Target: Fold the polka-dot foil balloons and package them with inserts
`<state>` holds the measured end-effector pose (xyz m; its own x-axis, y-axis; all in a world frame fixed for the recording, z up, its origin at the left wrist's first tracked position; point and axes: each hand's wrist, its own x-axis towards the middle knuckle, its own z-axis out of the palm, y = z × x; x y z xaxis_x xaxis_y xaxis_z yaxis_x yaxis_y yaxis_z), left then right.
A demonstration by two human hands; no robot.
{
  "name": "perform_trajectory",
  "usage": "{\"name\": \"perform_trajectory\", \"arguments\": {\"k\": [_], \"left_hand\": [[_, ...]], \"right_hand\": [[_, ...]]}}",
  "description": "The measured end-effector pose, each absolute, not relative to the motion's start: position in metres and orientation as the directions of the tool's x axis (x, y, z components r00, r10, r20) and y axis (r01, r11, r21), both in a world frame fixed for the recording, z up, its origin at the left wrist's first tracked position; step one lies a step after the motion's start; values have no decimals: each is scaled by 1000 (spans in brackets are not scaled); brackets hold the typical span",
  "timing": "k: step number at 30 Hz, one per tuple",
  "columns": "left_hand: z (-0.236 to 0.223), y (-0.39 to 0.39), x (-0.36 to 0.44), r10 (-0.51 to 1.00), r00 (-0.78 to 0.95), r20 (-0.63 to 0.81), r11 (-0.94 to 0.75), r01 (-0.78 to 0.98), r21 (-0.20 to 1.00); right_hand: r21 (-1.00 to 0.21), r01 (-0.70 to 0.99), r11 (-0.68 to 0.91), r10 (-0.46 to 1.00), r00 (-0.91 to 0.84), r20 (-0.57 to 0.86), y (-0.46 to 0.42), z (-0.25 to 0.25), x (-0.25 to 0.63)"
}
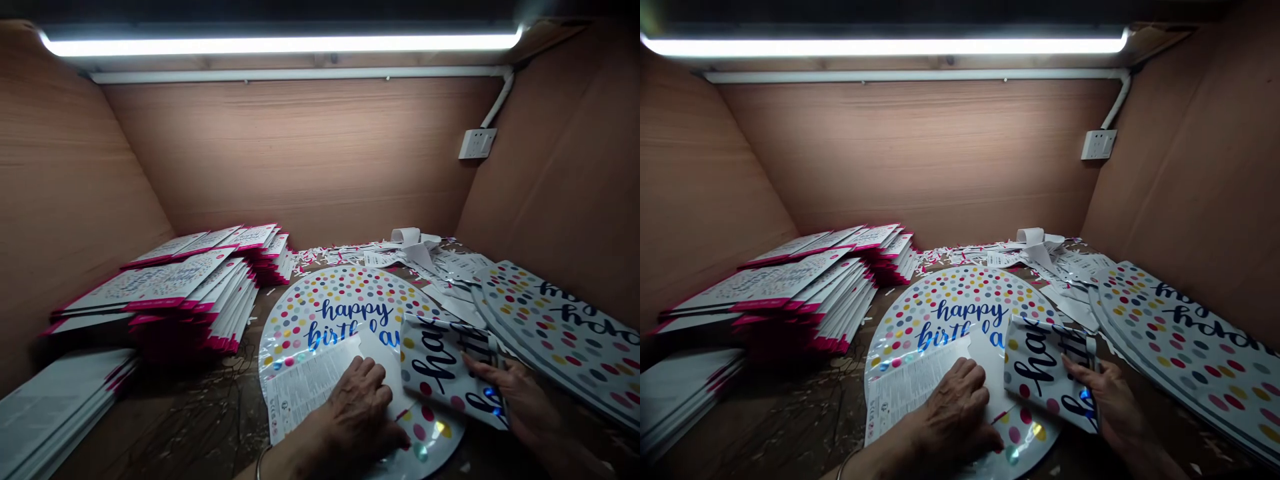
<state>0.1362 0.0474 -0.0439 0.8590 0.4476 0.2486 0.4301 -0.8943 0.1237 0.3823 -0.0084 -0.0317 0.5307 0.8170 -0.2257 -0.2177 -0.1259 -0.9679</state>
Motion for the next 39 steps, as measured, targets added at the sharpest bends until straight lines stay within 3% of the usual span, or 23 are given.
{"name": "perform_trajectory", "arguments": {"k": [4, 9, 20, 31, 39], "left_hand": [[-42, 47, 139, 396, 896, 202, -918, 378, 119], [-32, 46, 149, 393, 903, 174, -918, 373, 135], [-42, 49, 152, 386, 900, 204, -912, 338, 233], [-51, 42, 153, 354, 901, 252, -933, 321, 163], [-50, 43, 154, 343, 892, 296, -938, 308, 159]], "right_hand": [[-892, -396, -219, 813, 432, -391, -2, -36, 382], [-832, -507, -225, 802, 389, -454, 1, -41, 385], [-866, -419, -273, 792, 414, -449, 0, -37, 381], [-844, -434, -315, 814, 334, -476, 1, -45, 388], [-848, -427, -313, 785, 387, -484, 4, -37, 383]]}}
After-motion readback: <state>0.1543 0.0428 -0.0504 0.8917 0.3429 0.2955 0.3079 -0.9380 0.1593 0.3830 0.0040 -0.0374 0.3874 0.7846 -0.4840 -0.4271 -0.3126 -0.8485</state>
